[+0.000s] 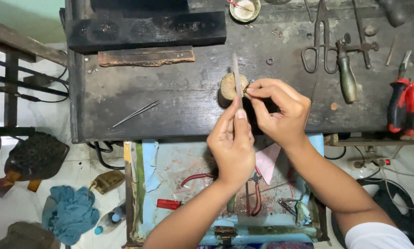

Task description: The person holds a small metal ring against a wooden peg and uses a metal file to smooth its surface. They repeatedly rotate the ring and adjust their grip to file different sections while keeping the ring stable on the peg.

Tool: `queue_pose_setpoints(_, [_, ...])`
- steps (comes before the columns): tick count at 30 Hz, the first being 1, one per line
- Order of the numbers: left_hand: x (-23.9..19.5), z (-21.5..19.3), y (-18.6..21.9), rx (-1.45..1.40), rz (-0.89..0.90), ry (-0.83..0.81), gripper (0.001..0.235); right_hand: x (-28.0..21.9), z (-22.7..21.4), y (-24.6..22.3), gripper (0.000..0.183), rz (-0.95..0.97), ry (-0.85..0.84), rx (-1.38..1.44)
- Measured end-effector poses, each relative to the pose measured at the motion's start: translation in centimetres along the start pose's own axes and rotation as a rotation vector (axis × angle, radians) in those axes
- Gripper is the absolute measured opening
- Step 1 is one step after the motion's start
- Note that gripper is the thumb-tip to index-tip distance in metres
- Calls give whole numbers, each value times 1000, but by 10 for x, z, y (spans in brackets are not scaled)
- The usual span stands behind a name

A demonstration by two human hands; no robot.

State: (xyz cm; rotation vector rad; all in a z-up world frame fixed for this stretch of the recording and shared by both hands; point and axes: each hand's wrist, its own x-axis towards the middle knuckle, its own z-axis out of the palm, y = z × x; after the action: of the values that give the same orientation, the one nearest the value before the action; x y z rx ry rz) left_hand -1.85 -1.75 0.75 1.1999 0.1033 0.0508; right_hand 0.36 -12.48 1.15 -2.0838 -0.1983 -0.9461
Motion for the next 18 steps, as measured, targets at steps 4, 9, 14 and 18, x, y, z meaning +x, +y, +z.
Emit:
queue_pose_setpoints(4, [-8,-2,-9,6,-41,2,31,-1,0,2,14,0,-12,0])
queue_pose_setpoints(9, [11,0,-7,20,-13,-59,29,-1,0,1,15,6,-6,2])
queue_pose_setpoints(14, [28,-5,-4,31,-68,-116,29,-1,0,1,14,15,-1,2])
queue_pose_setpoints(18, [39,-11,-6,20,-123,-161,27,-1,1,-1,14,23,5,3])
